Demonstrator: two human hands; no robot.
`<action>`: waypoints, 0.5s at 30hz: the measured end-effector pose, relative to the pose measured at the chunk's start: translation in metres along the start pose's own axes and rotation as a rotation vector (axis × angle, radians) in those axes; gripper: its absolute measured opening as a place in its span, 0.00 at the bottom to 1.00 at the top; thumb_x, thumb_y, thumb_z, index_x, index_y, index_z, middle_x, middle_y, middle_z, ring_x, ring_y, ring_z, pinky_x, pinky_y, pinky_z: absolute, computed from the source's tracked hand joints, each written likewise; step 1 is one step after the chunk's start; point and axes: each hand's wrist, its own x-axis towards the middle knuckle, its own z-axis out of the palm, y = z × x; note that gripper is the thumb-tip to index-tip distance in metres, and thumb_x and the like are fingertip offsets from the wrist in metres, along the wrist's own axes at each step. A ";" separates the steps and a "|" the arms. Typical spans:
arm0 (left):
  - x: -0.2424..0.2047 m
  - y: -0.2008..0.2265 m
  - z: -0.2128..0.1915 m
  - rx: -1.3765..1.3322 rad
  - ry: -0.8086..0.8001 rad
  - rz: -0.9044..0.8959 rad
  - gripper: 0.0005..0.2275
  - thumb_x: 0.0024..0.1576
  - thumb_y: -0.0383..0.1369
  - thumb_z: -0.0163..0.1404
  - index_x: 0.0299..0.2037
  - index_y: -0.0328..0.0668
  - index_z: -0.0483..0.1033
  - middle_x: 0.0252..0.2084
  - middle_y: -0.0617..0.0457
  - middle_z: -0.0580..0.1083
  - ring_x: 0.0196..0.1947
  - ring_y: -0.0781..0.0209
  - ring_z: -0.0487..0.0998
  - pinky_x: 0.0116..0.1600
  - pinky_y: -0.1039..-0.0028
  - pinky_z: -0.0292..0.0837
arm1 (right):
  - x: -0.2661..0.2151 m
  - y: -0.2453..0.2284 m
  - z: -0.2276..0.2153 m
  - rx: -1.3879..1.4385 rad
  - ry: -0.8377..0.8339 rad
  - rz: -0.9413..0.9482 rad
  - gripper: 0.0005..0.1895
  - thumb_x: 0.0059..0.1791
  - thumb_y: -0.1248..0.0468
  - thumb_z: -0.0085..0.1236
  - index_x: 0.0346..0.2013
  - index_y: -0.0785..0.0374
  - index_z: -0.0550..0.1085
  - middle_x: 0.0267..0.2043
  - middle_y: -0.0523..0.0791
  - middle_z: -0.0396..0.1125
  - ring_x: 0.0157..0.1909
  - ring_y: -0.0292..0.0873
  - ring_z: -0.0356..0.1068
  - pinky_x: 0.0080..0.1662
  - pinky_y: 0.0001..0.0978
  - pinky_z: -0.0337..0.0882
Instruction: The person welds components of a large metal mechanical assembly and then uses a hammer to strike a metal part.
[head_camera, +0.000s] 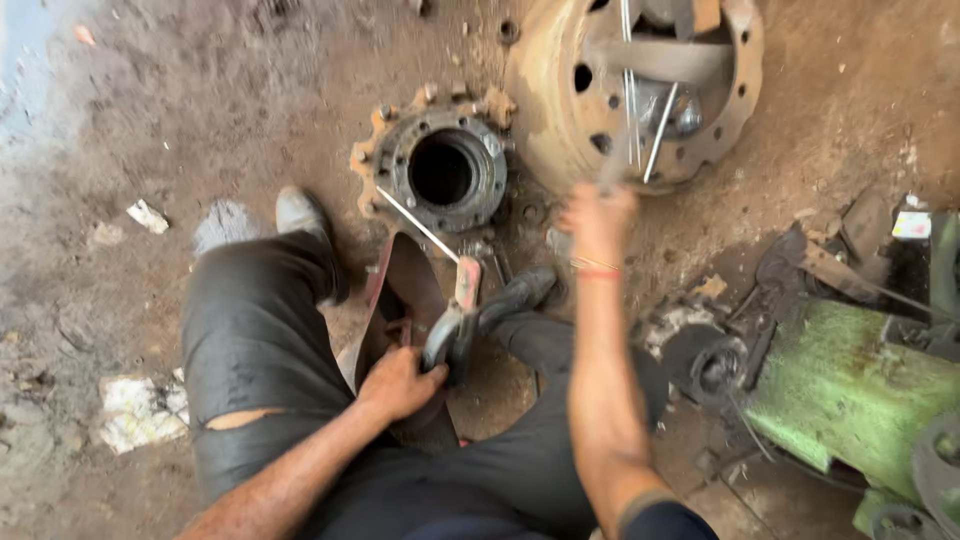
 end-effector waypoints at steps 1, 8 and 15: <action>0.004 0.001 -0.003 0.011 0.026 0.008 0.23 0.52 0.49 0.56 0.48 0.38 0.81 0.49 0.33 0.77 0.54 0.40 0.78 0.60 0.59 0.71 | 0.003 -0.037 -0.012 0.058 0.017 -0.161 0.04 0.46 0.73 0.54 0.35 0.66 0.70 0.20 0.41 0.63 0.16 0.34 0.62 0.17 0.28 0.63; 0.001 -0.001 -0.002 0.003 -0.015 -0.080 0.25 0.53 0.50 0.56 0.49 0.33 0.79 0.52 0.33 0.76 0.56 0.41 0.77 0.62 0.59 0.70 | 0.048 -0.145 -0.070 0.383 -0.003 -1.134 0.05 0.48 0.67 0.55 0.37 0.66 0.74 0.24 0.44 0.68 0.19 0.35 0.66 0.22 0.28 0.66; 0.004 0.001 0.001 -0.026 0.010 -0.060 0.25 0.52 0.49 0.57 0.49 0.34 0.79 0.50 0.34 0.75 0.54 0.42 0.77 0.60 0.59 0.70 | 0.034 0.054 0.031 0.038 0.152 -0.507 0.11 0.49 0.61 0.58 0.36 0.68 0.79 0.25 0.50 0.72 0.21 0.36 0.68 0.26 0.27 0.66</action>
